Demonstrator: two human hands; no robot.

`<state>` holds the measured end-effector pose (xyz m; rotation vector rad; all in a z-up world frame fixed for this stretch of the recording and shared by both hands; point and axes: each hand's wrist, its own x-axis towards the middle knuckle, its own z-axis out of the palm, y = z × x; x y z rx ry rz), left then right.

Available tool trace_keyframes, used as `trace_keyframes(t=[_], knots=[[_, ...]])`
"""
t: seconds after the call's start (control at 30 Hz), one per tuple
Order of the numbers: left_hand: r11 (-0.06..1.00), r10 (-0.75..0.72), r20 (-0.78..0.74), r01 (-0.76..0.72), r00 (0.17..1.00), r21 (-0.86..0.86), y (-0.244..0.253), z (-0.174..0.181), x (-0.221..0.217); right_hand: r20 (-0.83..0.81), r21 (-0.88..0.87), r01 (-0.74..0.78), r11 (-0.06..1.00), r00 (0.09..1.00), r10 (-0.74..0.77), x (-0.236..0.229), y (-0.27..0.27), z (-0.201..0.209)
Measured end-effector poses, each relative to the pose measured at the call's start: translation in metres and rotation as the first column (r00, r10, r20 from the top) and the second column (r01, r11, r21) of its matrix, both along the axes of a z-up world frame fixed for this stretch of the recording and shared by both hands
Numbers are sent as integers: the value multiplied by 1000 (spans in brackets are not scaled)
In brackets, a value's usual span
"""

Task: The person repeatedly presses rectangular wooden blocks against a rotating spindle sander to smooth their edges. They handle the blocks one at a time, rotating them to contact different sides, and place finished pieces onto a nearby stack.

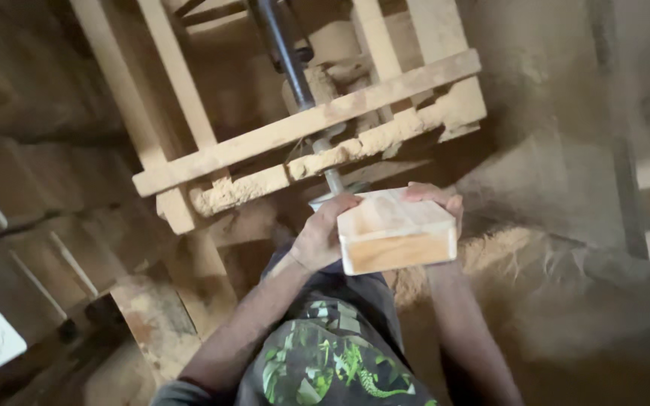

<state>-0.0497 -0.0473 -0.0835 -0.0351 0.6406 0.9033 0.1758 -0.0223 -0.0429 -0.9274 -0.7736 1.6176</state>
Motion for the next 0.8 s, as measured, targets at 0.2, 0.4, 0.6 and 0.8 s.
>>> trace_keyframes(t=[0.2, 0.4, 0.6, 0.8], knots=[[985, 150, -357, -109, 922, 131, -19, 52, -63, -105, 28, -147, 989, 983, 149, -61, 4, -39], [599, 456, -885, 704, 92, 382, -20, 150, -82, -513, -66, -63, 996, 858, 20, -84, 22, 13], [405, 568, -541, 361, 620, 840, -9, 208, -65, -775, -207, -35, 978, 615, -142, -71, 6, 57], [509, 369, -612, 399, 699, 763, -16, 179, -24, -721, -209, 164, 964, 640, -266, -30, 3, 94]])
